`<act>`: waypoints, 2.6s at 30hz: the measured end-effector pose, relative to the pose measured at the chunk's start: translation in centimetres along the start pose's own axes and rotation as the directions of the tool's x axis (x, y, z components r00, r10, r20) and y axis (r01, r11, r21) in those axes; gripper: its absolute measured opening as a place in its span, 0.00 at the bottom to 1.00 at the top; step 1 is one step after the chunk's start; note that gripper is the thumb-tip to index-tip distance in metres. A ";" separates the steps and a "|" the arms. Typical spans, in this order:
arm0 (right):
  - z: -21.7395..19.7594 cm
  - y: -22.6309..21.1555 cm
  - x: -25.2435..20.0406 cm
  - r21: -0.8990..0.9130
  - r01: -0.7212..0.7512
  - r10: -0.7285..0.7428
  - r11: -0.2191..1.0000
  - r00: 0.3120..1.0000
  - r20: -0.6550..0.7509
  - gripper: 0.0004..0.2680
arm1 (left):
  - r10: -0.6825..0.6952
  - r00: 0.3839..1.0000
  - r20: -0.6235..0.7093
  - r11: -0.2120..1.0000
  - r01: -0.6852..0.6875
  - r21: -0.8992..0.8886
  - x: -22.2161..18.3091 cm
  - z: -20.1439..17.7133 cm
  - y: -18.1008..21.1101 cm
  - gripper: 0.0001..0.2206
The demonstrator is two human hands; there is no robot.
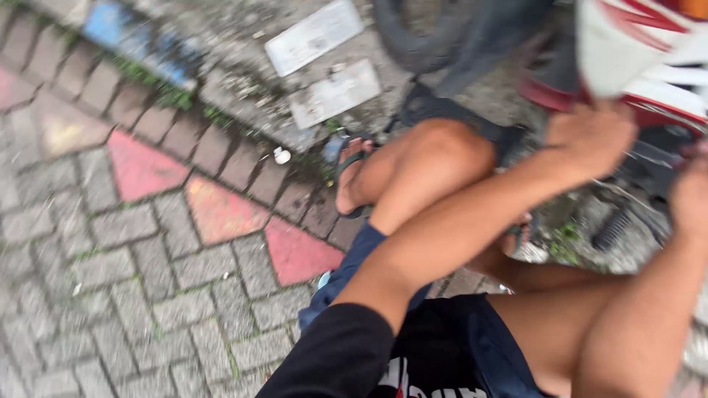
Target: Unscrewing the front fairing of a motorcycle using a wrench and removing the plastic panel.
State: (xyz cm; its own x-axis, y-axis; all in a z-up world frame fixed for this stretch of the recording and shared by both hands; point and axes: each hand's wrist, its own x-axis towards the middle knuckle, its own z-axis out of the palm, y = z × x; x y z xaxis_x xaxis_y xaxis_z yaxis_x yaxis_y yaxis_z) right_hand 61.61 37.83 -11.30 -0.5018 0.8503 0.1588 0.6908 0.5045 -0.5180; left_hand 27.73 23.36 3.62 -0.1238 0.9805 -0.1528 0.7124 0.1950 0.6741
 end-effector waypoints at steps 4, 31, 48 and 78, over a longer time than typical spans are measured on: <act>-3.6 -15.0 0.3 0.142 0.030 0.030 0.989 0.916 -0.399 0.08 | 0.096 0.995 -0.011 0.995 -0.096 0.036 -2.4 -2.8 -0.7 0.17; -8.4 -16.0 -1.5 0.656 -0.074 0.561 0.751 0.596 -0.575 0.03 | -0.174 0.894 -0.414 0.913 -0.011 -0.408 -0.8 -3.4 -6.2 0.60; -7.8 -14.8 -2.2 0.516 -0.200 0.515 0.833 0.621 -0.590 0.03 | -0.328 0.840 -0.432 0.621 -0.153 -0.769 -1.4 -6.0 -4.6 0.35; -3.2 -23.6 5.5 0.017 0.011 0.004 1.000 0.753 -0.658 0.02 | -0.172 0.857 -0.485 0.859 -0.111 -0.500 -4.7 -10.7 -6.3 0.35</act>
State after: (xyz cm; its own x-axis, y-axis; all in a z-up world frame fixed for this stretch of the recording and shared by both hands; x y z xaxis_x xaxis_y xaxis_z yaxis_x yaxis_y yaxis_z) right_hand 44.14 31.09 4.47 -0.0325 0.7406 0.6711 0.6763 0.5107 -0.5309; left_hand 16.41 17.82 7.81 -0.5639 0.8193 0.1035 0.2798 0.0716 0.9574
